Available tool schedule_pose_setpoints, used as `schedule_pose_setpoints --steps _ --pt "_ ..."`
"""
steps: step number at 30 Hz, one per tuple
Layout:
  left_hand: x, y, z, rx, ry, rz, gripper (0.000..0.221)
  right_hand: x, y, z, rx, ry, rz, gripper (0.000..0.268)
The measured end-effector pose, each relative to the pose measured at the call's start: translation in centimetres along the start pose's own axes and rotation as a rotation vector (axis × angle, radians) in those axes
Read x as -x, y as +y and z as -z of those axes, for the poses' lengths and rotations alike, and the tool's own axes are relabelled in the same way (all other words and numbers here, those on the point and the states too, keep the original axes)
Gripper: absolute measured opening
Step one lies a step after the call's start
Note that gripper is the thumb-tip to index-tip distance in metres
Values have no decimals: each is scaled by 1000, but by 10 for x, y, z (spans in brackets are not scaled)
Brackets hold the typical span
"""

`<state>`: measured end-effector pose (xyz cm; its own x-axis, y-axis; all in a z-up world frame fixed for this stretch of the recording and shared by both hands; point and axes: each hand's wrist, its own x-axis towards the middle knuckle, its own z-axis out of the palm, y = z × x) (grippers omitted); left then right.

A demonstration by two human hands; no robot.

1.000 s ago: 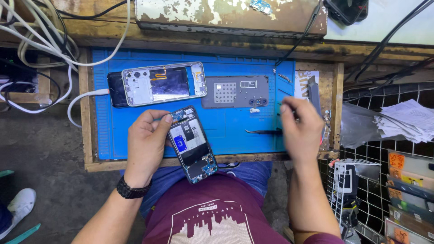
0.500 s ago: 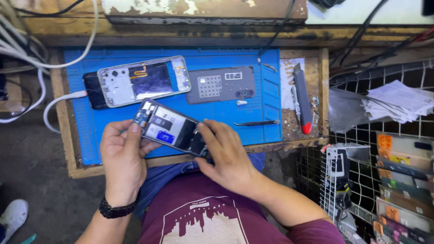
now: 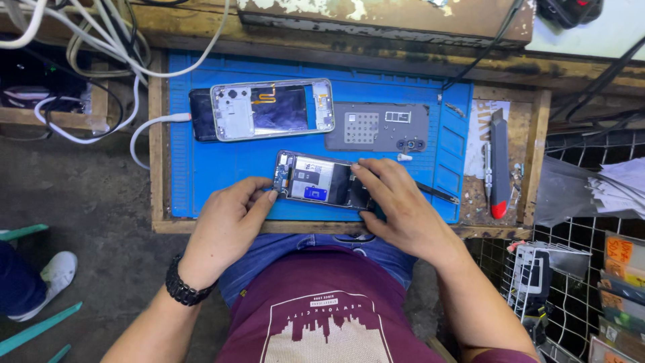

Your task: The person assembles a mobile phone by fitting a circuit board into the device frame, connecting a ribbon cable with their fingers, and then snapping a green plastic back cover onto the chassis.

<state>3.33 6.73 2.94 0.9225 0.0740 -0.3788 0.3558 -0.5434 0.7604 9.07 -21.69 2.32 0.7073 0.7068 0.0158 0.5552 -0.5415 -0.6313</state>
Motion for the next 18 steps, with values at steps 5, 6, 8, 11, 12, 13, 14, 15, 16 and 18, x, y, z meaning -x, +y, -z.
schedule_pose_setpoints --steps 5,6,8,11,12,13,14,15,16,18 --pt "-7 5 17 -356 66 -407 52 -3 0 2 -19 -21 -8 79" --pt "-9 2 19 -411 125 -642 60 -2 -1 2 -19 -20 -12 79" --pt "-22 -4 19 -386 24 -659 70 0 -2 2 -8 -8 -10 79" --pt "-30 -9 18 -369 -44 -648 74 0 -4 -1 16 33 8 79" --pt "-30 -9 17 -364 -59 -636 74 1 -5 -2 13 42 8 78" --pt "-31 -10 16 -357 -43 -650 73 2 -5 -4 10 50 8 77" --pt "-30 -11 15 -351 -27 -658 71 3 -6 -6 -4 76 -7 75" --pt "-29 -12 14 -345 -10 -666 70 4 -8 -8 -17 102 -21 72" --pt "-27 -13 13 -335 -5 -654 70 1 -8 -8 -29 130 -28 70" --pt "-23 -14 11 -315 3 -626 68 -5 -9 -10 4 210 -50 60"
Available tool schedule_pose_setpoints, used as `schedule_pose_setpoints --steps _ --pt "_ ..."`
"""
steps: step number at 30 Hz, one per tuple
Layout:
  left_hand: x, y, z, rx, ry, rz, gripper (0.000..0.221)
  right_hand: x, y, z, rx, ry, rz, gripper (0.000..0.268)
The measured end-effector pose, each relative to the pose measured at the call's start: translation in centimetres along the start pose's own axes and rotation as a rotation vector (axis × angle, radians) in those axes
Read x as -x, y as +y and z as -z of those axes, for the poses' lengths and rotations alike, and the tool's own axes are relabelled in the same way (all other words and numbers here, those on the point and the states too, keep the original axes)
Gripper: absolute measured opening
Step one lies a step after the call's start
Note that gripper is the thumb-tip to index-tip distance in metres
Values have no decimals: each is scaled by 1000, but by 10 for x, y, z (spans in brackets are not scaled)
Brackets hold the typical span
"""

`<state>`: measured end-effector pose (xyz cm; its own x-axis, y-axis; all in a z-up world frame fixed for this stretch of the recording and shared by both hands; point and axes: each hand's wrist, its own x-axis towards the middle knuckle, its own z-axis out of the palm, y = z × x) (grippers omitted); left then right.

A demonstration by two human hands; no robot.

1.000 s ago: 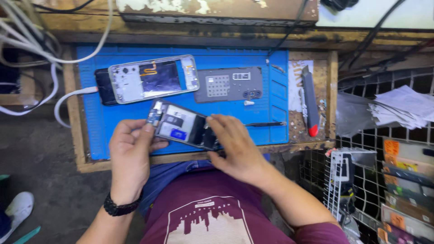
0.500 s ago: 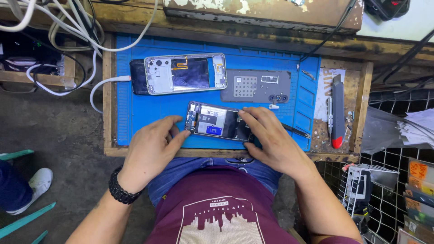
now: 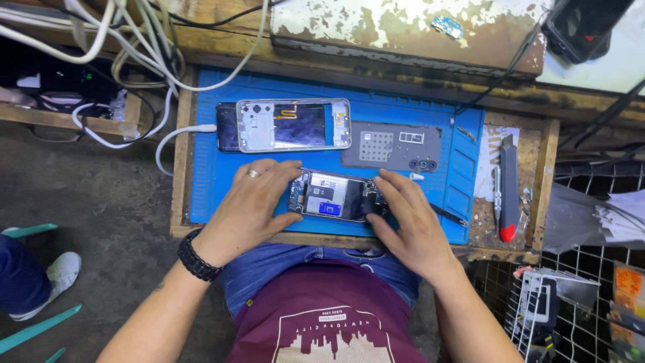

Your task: The person assembles a mobile phone by fitting a circuit board into the device frame, connecting a ribbon cable with their fingers, and then snapping a green plastic back cover onto the chassis.

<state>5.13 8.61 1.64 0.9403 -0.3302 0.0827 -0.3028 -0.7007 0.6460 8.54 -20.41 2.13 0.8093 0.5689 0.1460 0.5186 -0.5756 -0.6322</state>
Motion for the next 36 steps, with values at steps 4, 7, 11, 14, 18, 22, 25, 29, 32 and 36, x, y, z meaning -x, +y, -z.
schedule_pose_setpoints --steps 4,7,11,14,18,22,25,29,32,36 --pt "5 -4 -1 -16 27 -35 68 -22 1 -2 32 113 28 42" --pt "9 -9 2 -42 65 -33 62 -50 8 0 110 121 66 32" --pt "1 -19 13 -204 189 -42 59 -82 16 -2 149 104 87 28" --pt "-25 -34 28 -321 218 -84 73 -85 17 -4 115 99 74 27" --pt "-44 -42 40 -293 157 -103 80 -71 11 -9 60 139 36 27" --pt "-44 -40 42 -233 156 -49 76 -51 14 -10 -17 184 -52 25" --pt "-41 -35 41 -141 203 -38 74 -39 15 -11 -132 211 -115 25" --pt "-34 -17 30 67 278 -15 75 -34 14 -20 -553 182 -192 47" --pt "-36 4 16 277 250 -45 76 -37 8 -30 -1036 155 -117 83" --pt "-43 31 -5 531 159 -47 78 -39 5 -23 -1250 209 -2 104"
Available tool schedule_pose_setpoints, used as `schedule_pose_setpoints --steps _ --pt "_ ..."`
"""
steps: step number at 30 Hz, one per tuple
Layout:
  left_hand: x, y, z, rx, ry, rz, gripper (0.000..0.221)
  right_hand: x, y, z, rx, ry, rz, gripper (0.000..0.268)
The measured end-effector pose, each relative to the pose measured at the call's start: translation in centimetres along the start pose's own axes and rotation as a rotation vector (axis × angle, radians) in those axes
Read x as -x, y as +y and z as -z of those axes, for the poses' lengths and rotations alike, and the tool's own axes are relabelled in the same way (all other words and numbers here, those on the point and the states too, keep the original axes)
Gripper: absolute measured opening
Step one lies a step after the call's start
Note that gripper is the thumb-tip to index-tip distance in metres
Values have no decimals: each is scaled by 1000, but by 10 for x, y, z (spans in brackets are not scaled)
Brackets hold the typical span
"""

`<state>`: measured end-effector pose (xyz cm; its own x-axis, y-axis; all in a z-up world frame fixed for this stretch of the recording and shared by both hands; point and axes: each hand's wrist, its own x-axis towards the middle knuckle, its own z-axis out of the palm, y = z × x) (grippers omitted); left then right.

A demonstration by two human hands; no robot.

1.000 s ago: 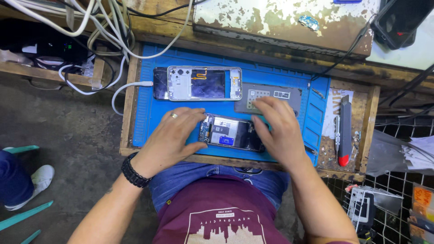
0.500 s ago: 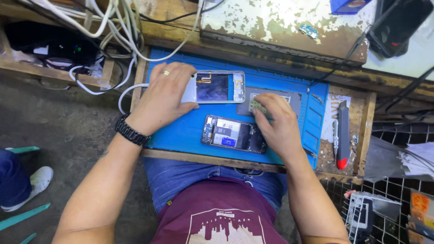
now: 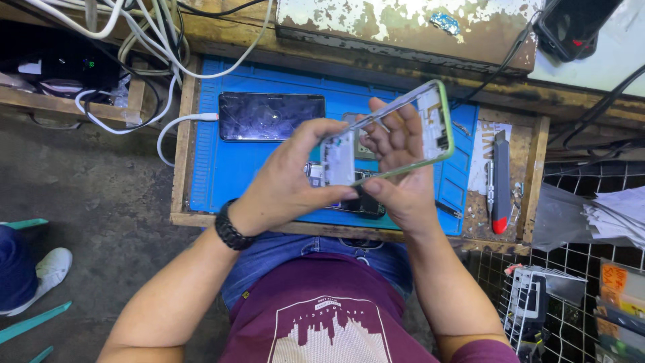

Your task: The person assembles a mobile phone by fitting a circuit board into the device frame, connecting a ribbon cable with their fingers, and then snapping a green plastic back cover onto the chassis.

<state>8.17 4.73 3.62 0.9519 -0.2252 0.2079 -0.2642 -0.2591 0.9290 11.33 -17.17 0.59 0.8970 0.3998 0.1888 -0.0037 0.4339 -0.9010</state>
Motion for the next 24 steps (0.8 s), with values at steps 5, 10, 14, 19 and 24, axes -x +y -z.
schedule_pose_setpoints --steps 5,10,14,19,24 --pt "0 2 -12 61 -75 -98 83 8 -30 9 187 -10 51 99" --pt "14 -5 19 -143 -10 -35 53 15 -86 9 1021 -179 41 100" --pt "28 12 42 -267 18 -74 50 11 -75 -18 1404 -356 -25 95" --pt "22 24 39 -460 -174 -202 69 4 -41 -34 1398 -471 -20 92" --pt "18 15 27 -582 -288 -218 82 5 -25 -31 1338 -441 31 103"
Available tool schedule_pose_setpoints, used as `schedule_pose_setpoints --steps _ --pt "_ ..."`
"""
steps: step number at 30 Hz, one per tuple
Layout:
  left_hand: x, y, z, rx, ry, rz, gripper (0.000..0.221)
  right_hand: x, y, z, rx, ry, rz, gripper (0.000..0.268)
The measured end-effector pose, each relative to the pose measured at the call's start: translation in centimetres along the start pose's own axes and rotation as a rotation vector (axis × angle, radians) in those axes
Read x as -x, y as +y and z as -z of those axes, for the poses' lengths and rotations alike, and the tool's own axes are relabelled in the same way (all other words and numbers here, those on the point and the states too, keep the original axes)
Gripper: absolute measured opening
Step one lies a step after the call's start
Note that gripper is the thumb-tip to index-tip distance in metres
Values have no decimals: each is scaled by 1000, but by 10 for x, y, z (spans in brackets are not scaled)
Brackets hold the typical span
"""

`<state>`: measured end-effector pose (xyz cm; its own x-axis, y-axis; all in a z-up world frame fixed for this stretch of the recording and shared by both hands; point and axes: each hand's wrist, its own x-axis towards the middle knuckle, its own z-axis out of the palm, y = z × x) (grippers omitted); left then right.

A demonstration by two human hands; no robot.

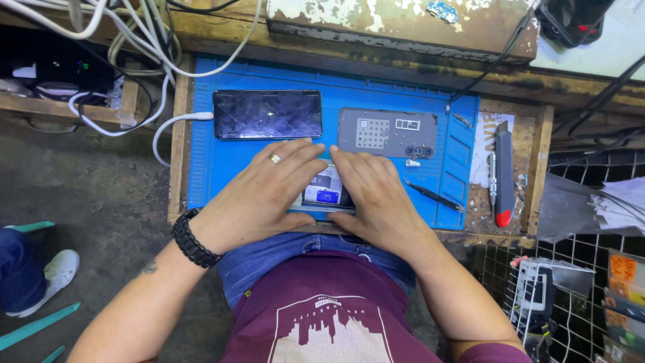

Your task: The person assembles a mobile phone by fitting a circuit board into the device frame, connecting a ribbon cable with their fingers, and then snapping a green plastic back cover onto the chassis.

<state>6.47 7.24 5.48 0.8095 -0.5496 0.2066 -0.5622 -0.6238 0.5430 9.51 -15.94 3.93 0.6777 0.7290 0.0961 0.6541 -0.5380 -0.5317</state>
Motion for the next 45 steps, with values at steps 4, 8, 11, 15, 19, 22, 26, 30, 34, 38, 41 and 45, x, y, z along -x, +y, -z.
schedule_pose_setpoints --steps 4,8,11,15,19,22,26,30,34,38,41,45 --pt "-2 -6 -16 39 -45 38 78 7 9 -5 -56 2 -35 108" --pt "3 -17 -17 102 13 68 72 32 30 5 -78 222 -47 98" --pt "9 -24 -16 159 47 110 67 58 46 10 -233 425 -274 68" --pt "15 -26 -17 226 61 155 66 84 52 4 -308 575 -481 37" --pt "17 -26 -22 225 47 161 66 91 46 -8 -283 544 -462 28" --pt "16 -28 -22 240 56 147 64 88 40 -13 -166 477 -344 28" --pt "20 -27 -25 330 50 185 60 81 36 -17 -58 472 -295 30" --pt "27 -31 -29 565 58 205 61 81 38 -18 -65 483 -290 30" --pt "34 -33 -33 1105 71 285 69 82 39 -19 -84 499 -292 28" --pt "36 -33 -38 1388 96 312 78 83 39 -19 -79 507 -285 28" --pt "35 -30 -40 1694 86 281 89 83 40 -20 -86 508 -275 27" --pt "32 -23 -46 1938 41 227 96 82 40 -19 -72 496 -273 27"
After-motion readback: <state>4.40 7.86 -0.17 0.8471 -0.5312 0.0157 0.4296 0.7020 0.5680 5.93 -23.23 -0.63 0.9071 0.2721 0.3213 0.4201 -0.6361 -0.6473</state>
